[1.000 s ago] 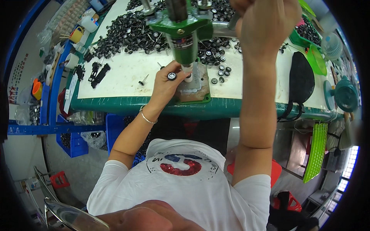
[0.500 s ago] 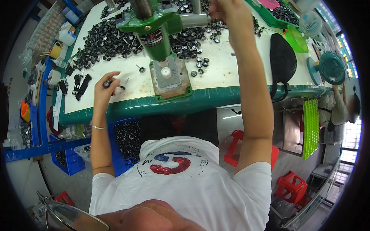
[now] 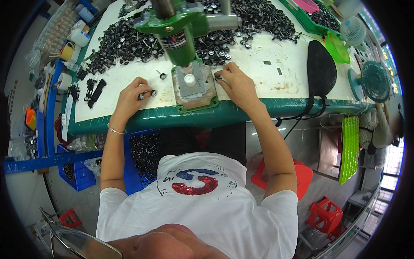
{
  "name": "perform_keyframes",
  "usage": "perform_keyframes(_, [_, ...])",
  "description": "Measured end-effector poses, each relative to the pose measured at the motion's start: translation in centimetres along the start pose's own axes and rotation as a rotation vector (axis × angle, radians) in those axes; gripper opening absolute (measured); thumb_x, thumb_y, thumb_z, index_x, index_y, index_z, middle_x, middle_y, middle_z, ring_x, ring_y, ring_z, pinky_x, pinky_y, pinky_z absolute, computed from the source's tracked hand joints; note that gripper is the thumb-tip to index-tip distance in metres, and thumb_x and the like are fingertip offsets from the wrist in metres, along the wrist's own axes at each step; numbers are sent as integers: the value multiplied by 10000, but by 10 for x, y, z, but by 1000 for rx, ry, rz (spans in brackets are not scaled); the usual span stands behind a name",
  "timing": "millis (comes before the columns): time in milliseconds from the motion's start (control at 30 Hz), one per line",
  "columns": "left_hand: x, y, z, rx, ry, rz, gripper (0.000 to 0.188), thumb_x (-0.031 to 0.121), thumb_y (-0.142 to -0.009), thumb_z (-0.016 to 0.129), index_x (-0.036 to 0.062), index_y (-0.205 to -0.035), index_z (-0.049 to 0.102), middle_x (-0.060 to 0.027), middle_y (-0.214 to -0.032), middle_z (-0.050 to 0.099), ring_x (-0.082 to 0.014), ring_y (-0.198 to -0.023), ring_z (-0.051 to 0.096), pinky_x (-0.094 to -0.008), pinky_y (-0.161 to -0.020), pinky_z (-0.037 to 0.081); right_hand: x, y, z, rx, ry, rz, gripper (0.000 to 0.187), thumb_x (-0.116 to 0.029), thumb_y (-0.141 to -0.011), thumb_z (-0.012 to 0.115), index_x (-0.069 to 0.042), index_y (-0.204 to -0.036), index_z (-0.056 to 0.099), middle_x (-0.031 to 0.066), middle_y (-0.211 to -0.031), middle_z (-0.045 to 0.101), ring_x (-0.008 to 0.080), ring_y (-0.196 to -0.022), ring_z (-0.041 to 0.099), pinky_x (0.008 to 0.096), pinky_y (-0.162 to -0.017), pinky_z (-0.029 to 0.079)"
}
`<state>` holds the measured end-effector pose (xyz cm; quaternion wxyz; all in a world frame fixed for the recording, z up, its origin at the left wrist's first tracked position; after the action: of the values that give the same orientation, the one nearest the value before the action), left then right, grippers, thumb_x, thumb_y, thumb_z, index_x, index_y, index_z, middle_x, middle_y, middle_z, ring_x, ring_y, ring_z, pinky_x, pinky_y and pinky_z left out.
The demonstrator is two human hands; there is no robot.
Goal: The person assembles small plastic parts and metal components into assembled units using a manual press machine.
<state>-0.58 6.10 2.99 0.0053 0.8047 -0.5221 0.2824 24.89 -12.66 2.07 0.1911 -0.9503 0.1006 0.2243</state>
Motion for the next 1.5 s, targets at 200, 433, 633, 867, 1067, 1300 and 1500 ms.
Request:
perform_keyframes(200, [7, 0, 21, 128, 775, -414, 94, 57, -859, 650, 11, -940, 657, -44, -775, 684, -49, -630, 590, -179, -509, 439, -9, -14, -17, 67, -67, 109, 187, -149, -841, 656, -61, -1001, 615, 53, -1035, 566, 173, -698, 529, 304, -641, 446])
perform_keyframes(433, [49, -22, 31, 196, 1208, -419, 135, 56, -854, 666, -29, -958, 664, -76, -811, 682, -80, -693, 635, -190, -498, 431, -60, -25, -1, -7, -472, -56, 259, -189, -816, 685, -30, -1006, 610, 84, -969, 571, 206, -768, 560, 331, -699, 463])
perform_keyframes(633, [60, -27, 38, 110, 1112, -393, 97, 52, -847, 662, 18, -938, 672, -47, -807, 673, -73, -642, 590, -186, -508, 423, -60, -29, 4, -5, -424, 43, 332, -219, -782, 697, -16, -1017, 581, 95, -970, 541, 217, -787, 559, 341, -723, 467])
perform_keyframes(867, [74, -40, 41, 146, 1062, -356, 96, 58, -825, 694, 25, -915, 692, -4, -758, 640, -44, -567, 506, -178, -495, 394, -56, -24, 2, -11, -539, 83, 407, -233, -784, 682, -25, -1119, 580, 77, -1031, 541, 173, -822, 559, 320, -740, 454])
perform_keyframes(1067, [82, -48, 47, 123, 1142, -367, 145, 85, -798, 727, 25, -927, 698, -4, -742, 638, -45, -530, 510, -169, -480, 390, -25, -30, -32, 152, -700, 153, 381, -174, -827, 664, -38, -1175, 589, 30, -1063, 601, 93, -856, 562, 244, -756, 411])
perform_keyframes(1300, [75, -55, 56, 202, 1224, -338, 143, 77, -792, 738, 15, -916, 704, -8, -744, 649, -43, -563, 539, -180, -500, 421, -16, -86, -112, 412, -941, 161, 328, -250, -933, 550, -26, -1160, 627, 56, -1018, 656, 98, -879, 586, 267, -795, 461])
perform_keyframes(1500, [80, -54, 46, 178, 1135, -337, 142, 89, -794, 744, 14, -907, 704, -16, -766, 663, -39, -586, 555, -178, -510, 430, -97, -170, -179, 332, -1362, -7, 257, -276, -947, 563, -26, -989, 602, -14, -749, 573, 70, -635, 528, 200, -550, 427])
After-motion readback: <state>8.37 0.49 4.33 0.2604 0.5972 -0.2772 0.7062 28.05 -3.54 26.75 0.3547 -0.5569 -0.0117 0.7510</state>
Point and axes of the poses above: each hand's wrist, its own y-axis away from the middle knuckle, its own z-axis out of the palm, x = y × z, the point moved 4 cm from there along -y, towards the middle knuckle
